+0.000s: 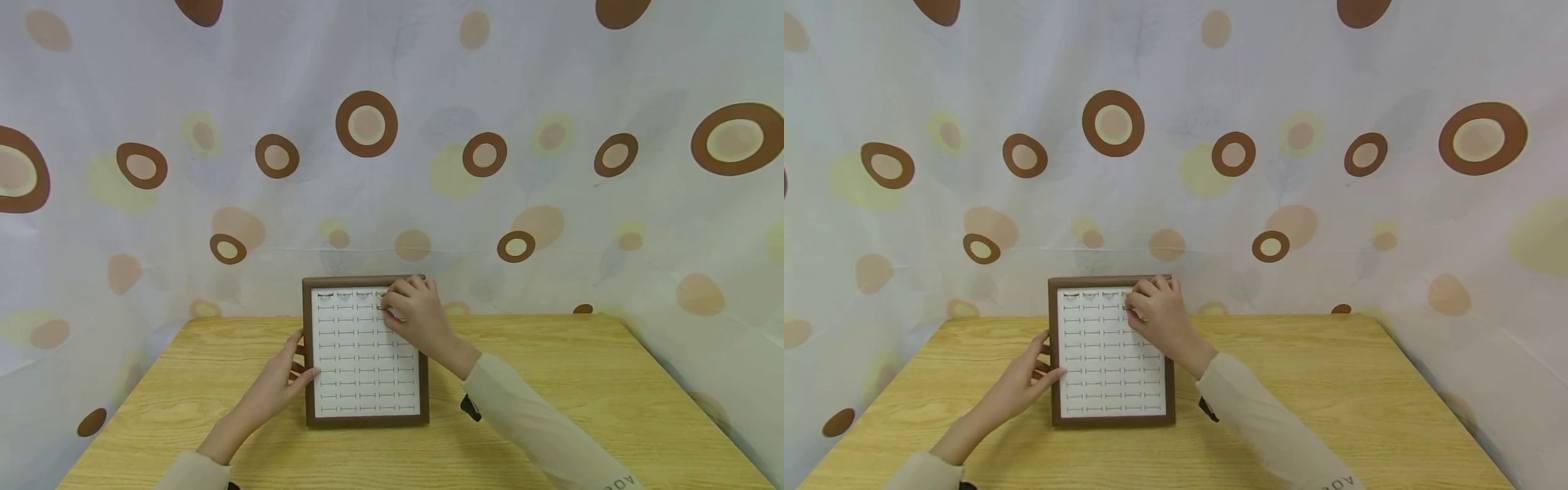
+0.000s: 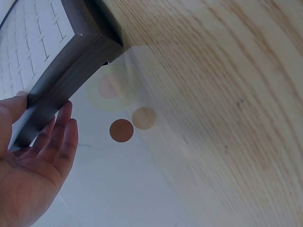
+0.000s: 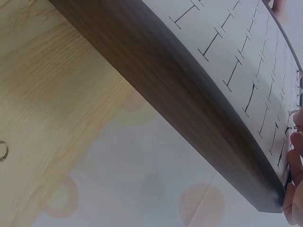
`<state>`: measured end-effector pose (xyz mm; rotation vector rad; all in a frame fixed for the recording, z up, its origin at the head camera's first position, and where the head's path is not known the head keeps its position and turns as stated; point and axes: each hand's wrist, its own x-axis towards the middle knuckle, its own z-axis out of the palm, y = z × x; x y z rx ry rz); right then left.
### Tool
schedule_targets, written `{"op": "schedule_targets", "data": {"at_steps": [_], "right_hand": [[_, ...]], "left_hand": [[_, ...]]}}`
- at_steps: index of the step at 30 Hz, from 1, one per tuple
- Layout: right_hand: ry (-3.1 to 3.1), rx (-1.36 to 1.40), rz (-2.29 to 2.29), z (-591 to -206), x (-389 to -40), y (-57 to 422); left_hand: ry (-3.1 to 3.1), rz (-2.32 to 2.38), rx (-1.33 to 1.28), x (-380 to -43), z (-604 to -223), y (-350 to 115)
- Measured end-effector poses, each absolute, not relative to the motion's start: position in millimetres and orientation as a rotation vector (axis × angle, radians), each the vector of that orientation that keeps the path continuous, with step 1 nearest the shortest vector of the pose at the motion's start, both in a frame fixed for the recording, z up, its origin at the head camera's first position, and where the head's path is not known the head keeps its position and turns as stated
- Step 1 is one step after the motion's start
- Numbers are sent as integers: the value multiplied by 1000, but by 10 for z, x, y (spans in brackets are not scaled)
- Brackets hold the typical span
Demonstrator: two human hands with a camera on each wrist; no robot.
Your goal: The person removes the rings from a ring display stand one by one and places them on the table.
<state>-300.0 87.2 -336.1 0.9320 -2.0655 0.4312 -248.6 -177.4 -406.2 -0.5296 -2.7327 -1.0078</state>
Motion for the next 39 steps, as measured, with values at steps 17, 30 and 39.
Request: {"op": "schedule_targets", "data": {"at_steps": [17,30,39], "right_hand": [[-2041,1035,625,-3316,-2986,908],[-1978,1105,638,-3259,-2944,1177],[-2060,1036,609,-3346,-2900,1645]], "left_hand": [[-2729,-1030,-528,-2491,-4060,-1771],[-2729,-1017,-523,-2481,-4060,-1775],[-2728,-1013,-524,-2477,-4061,-1767]]}}
